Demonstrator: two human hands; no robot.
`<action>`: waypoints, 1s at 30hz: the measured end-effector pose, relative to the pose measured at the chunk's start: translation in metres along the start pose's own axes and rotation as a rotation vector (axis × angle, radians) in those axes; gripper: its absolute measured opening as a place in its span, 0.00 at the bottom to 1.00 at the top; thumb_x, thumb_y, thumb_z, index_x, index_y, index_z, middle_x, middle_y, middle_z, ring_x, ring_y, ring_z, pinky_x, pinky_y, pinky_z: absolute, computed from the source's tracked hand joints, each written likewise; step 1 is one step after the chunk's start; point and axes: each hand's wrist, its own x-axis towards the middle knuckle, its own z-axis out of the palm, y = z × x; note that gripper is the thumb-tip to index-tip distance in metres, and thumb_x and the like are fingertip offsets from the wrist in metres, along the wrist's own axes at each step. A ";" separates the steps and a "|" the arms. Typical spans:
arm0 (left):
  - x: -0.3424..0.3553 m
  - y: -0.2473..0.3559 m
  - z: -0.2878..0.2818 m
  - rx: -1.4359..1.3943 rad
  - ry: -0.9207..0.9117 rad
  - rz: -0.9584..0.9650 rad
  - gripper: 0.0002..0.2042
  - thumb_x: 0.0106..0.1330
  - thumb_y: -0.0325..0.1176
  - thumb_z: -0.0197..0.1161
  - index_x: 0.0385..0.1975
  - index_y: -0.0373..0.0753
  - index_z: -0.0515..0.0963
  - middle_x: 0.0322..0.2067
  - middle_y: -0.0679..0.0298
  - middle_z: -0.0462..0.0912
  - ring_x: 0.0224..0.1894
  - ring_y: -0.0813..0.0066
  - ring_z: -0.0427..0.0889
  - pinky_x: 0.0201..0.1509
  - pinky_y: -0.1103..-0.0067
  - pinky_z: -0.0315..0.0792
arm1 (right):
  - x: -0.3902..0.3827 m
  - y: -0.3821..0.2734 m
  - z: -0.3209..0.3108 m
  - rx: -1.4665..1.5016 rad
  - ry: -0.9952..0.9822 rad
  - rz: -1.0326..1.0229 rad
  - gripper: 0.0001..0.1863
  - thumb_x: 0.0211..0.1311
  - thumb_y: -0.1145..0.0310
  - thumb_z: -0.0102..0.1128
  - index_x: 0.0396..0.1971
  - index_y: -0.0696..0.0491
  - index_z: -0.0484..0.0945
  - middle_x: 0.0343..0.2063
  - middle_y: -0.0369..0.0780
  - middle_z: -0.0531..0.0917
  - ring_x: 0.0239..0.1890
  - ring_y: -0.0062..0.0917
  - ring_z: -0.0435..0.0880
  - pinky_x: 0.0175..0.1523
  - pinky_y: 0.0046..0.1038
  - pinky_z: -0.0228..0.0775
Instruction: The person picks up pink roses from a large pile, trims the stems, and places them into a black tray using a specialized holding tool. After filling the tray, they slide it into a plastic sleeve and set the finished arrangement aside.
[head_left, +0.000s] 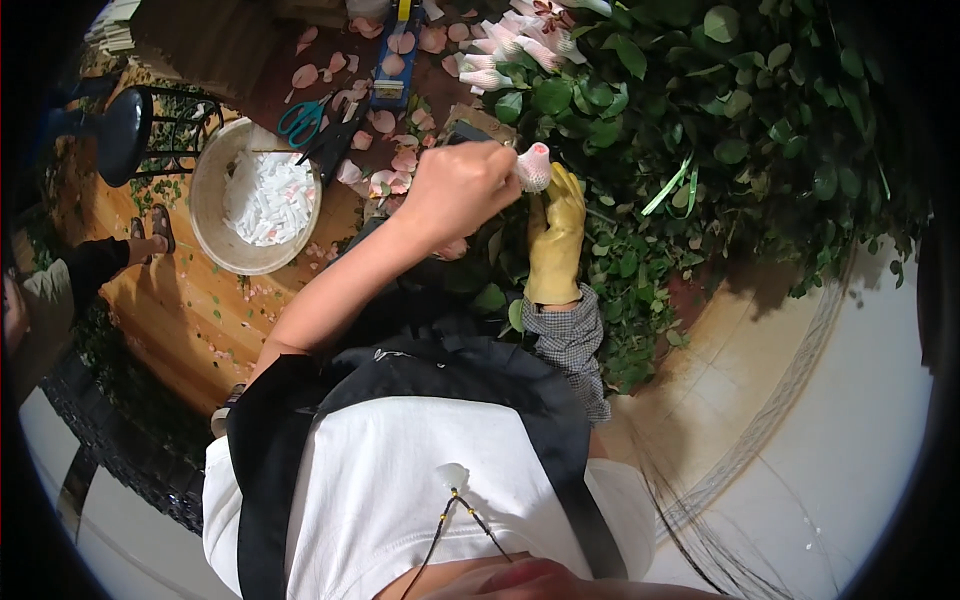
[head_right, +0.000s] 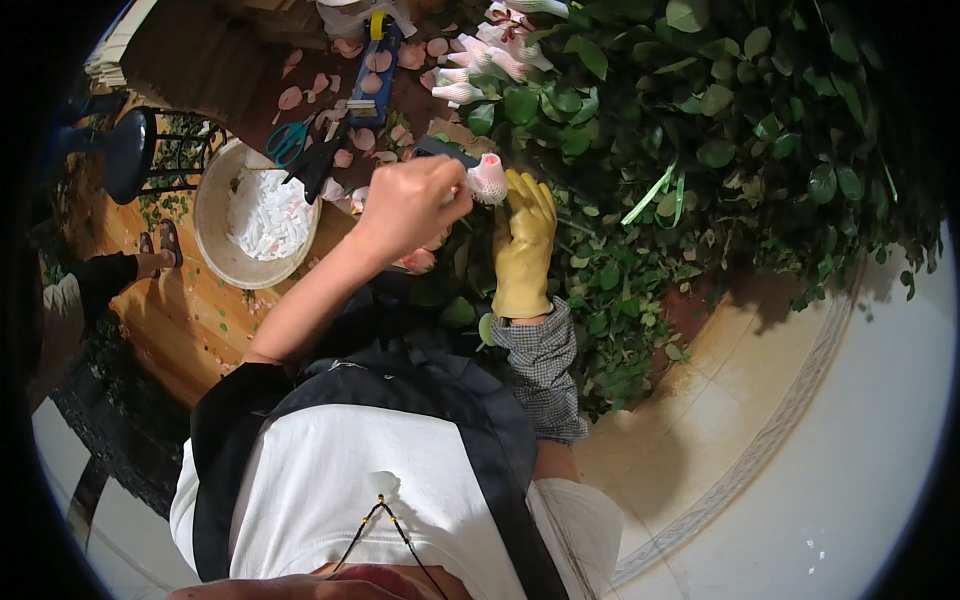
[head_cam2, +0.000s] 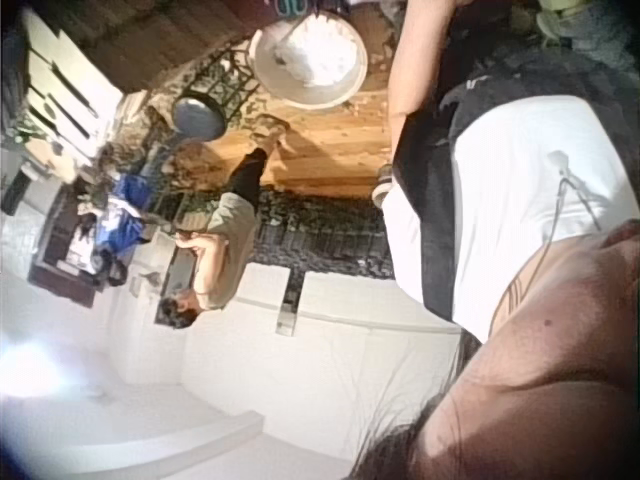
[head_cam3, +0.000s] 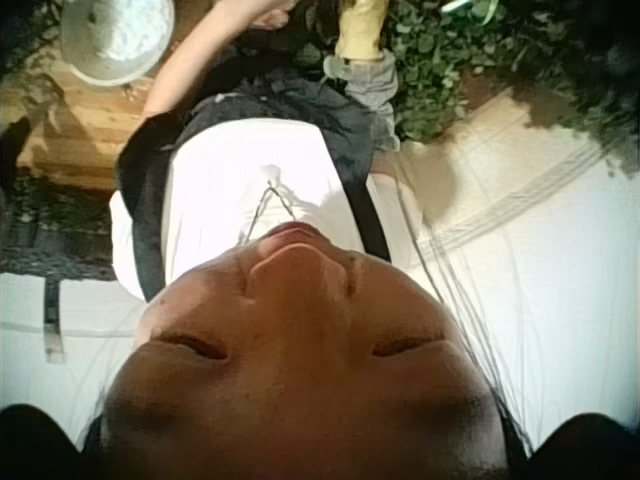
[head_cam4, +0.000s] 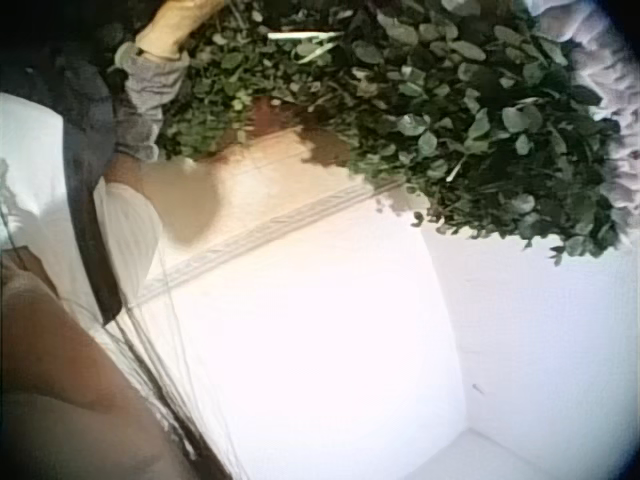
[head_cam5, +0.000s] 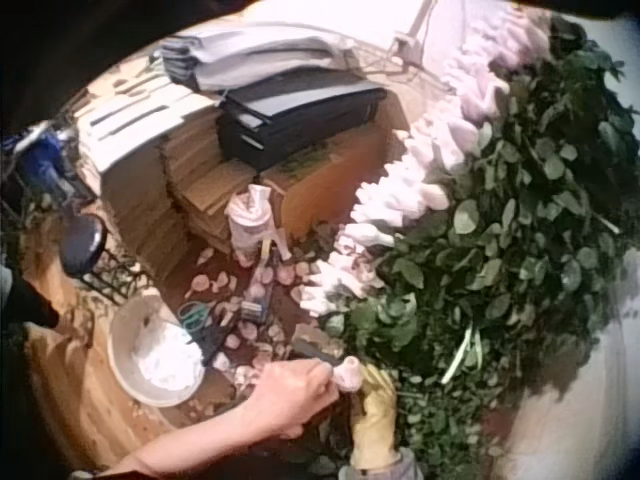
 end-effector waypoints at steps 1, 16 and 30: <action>0.002 -0.003 -0.003 -0.003 0.034 -0.041 0.09 0.55 0.29 0.70 0.23 0.40 0.73 0.20 0.63 0.77 0.22 0.62 0.81 0.25 0.71 0.74 | 0.000 0.000 0.000 -0.007 -0.011 -0.013 0.25 0.56 0.85 0.58 0.56 0.56 0.79 0.54 0.46 0.83 0.59 0.48 0.78 0.70 0.47 0.63; -0.206 -0.213 -0.213 0.662 -0.102 -0.929 0.29 0.66 0.48 0.69 0.64 0.41 0.73 0.55 0.42 0.81 0.55 0.44 0.81 0.55 0.60 0.77 | 0.010 -0.037 -0.025 -0.341 -0.187 -0.030 0.31 0.54 0.71 0.68 0.61 0.58 0.74 0.61 0.50 0.76 0.63 0.47 0.72 0.69 0.46 0.61; -0.099 -0.049 -0.053 -0.590 -0.219 -0.667 0.12 0.68 0.31 0.67 0.46 0.31 0.81 0.39 0.59 0.86 0.41 0.72 0.84 0.46 0.77 0.76 | -0.024 -0.057 0.012 -0.200 -0.480 0.252 0.07 0.55 0.68 0.68 0.33 0.52 0.80 0.17 0.41 0.80 0.22 0.40 0.81 0.32 0.41 0.72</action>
